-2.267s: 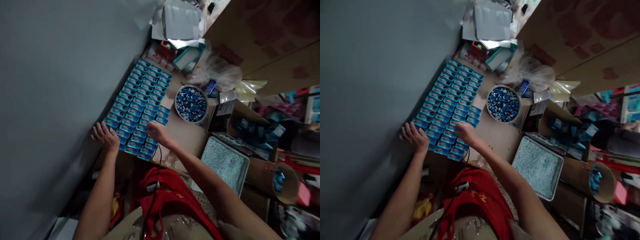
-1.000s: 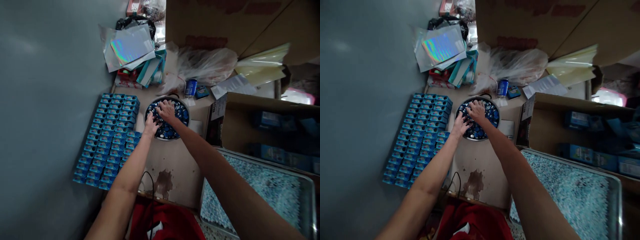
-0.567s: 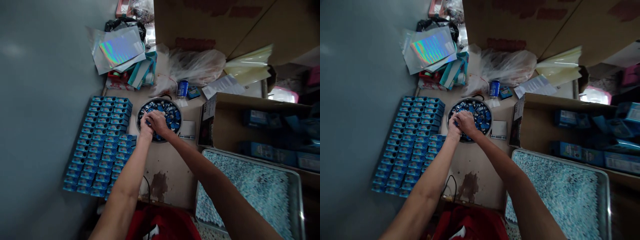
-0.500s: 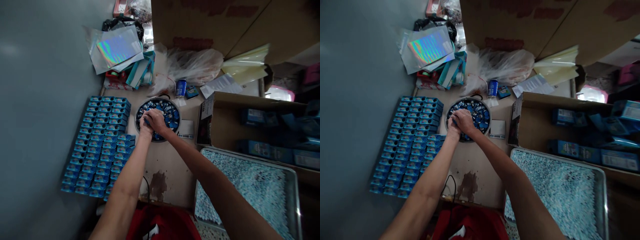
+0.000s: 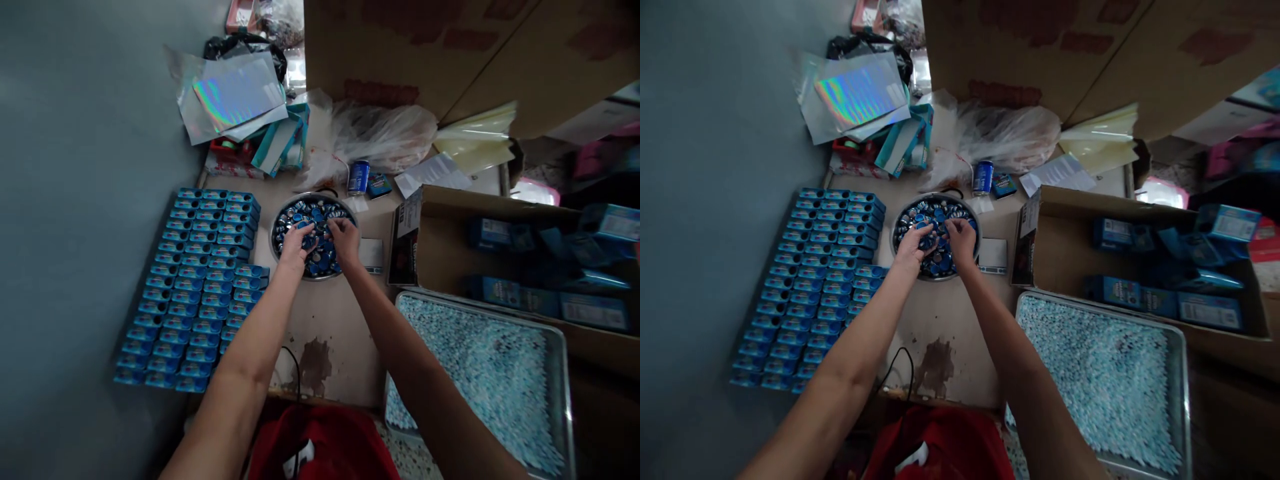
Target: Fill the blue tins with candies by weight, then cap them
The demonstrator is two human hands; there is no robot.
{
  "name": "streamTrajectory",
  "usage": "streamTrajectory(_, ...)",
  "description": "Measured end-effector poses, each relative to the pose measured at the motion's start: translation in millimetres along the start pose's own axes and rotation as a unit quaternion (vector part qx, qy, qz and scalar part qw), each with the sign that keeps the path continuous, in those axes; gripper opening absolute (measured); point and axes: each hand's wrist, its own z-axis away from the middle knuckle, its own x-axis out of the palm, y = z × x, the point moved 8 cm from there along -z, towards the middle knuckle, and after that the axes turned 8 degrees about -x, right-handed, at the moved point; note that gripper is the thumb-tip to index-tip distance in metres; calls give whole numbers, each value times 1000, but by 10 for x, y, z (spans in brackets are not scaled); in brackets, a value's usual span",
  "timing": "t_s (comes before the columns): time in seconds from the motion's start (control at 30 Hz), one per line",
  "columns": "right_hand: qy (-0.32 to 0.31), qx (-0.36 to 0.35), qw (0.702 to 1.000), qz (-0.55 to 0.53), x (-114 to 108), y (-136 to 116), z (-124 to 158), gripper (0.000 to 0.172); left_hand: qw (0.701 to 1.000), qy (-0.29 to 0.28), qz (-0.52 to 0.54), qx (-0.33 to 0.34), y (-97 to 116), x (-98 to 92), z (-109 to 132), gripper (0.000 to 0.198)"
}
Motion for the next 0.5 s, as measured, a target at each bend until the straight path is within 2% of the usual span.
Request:
streamTrajectory(0.1,0,30,999,-14,-18,150,276,27,1000,-9,22,-12,55,-23,72,13)
streamTrajectory(0.17,7,41,999,-18,-38,199,412,27,998,-23,34,-51,51,-33,110,24)
streamTrajectory(0.27,10,50,998,-22,-108,200,582,28,994,-40,57,-80,22,-102,242,27)
streamTrajectory(0.4,26,37,999,-18,-313,195,790,35,987,-81,107,-89,-106,-295,486,28)
streamTrajectory(0.43,41,23,999,-14,-373,202,822,36,982,-113,117,-100,-140,-335,542,30)
streamTrajectory(0.5,39,-2,999,-6,-395,226,882,35,974,-143,139,-103,-161,-516,652,31)
